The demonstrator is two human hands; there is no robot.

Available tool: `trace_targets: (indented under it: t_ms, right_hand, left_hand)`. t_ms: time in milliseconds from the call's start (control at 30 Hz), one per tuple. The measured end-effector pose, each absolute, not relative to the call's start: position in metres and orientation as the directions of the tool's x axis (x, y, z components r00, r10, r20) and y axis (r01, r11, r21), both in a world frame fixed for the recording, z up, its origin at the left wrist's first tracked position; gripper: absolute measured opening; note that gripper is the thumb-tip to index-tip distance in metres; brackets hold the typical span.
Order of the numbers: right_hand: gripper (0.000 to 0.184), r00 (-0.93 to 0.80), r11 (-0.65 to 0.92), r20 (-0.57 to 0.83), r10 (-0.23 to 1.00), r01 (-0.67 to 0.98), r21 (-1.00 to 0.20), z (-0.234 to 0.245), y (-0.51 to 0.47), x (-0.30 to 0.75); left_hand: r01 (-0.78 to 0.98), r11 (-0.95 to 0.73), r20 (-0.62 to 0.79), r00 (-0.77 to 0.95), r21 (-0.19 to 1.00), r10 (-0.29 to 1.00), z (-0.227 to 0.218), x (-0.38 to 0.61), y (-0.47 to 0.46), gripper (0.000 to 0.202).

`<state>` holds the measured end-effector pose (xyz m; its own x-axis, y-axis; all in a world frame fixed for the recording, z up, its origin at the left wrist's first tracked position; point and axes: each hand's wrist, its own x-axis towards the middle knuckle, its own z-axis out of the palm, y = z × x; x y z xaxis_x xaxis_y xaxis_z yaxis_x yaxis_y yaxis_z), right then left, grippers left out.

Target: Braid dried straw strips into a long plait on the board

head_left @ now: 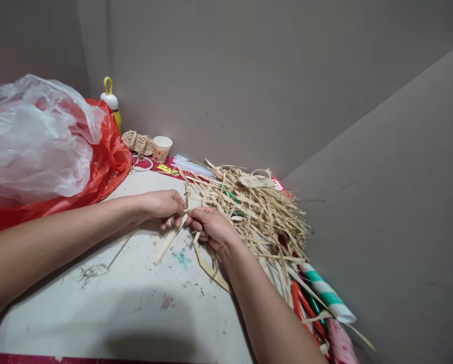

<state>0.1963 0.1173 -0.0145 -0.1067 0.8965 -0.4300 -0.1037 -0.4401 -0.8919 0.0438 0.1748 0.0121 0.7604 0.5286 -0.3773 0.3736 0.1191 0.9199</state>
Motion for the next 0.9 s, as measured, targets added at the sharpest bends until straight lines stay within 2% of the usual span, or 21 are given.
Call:
trace_targets:
  t_ms: [200, 400, 600, 700, 833, 867, 900]
  right_hand:
    - [0.020, -0.117, -0.447, -0.433, 0.894, -0.143, -0.883, -0.016, 0.115, 0.193]
    - [0.032, -0.180, -0.458, -0.431, 0.884, -0.153, -0.875, -0.015, 0.114, 0.196]
    - [0.029, -0.134, -0.423, -0.404, 0.905, -0.183, -0.887, -0.019, 0.113, 0.194]
    - [0.028, -0.125, -0.423, -0.405, 0.906, -0.194, -0.885, -0.019, 0.113, 0.193]
    - [0.027, -0.154, -0.430, -0.405, 0.901, -0.213, -0.877, -0.016, 0.113, 0.197]
    - [0.024, -0.165, -0.434, -0.406, 0.899, -0.216, -0.875, -0.015, 0.113, 0.198]
    - [0.022, -0.177, -0.439, -0.407, 0.896, -0.218, -0.872, -0.015, 0.113, 0.199]
  left_hand:
    - [0.418, 0.181, -0.447, 0.729, 0.890, 0.518, 0.009, 0.050, 0.165, 0.019]
    - [0.458, 0.076, -0.397, 0.664, 0.886, 0.634, -0.001, 0.055, 0.153, 0.016]
    - [0.462, 0.028, -0.354, 0.637, 0.886, 0.684, -0.004, 0.057, 0.147, 0.013]
    - [0.465, 0.070, -0.393, 0.649, 0.883, 0.652, 0.004, 0.057, 0.144, 0.009]
    - [0.504, 0.076, -0.461, 0.705, 0.860, 0.539, 0.017, 0.051, 0.157, 0.013]
    - [0.503, 0.059, -0.454, 0.716, 0.862, 0.531, 0.016, 0.049, 0.164, 0.014]
    - [0.488, 0.038, -0.408, 0.682, 0.872, 0.607, 0.014, 0.048, 0.170, 0.013]
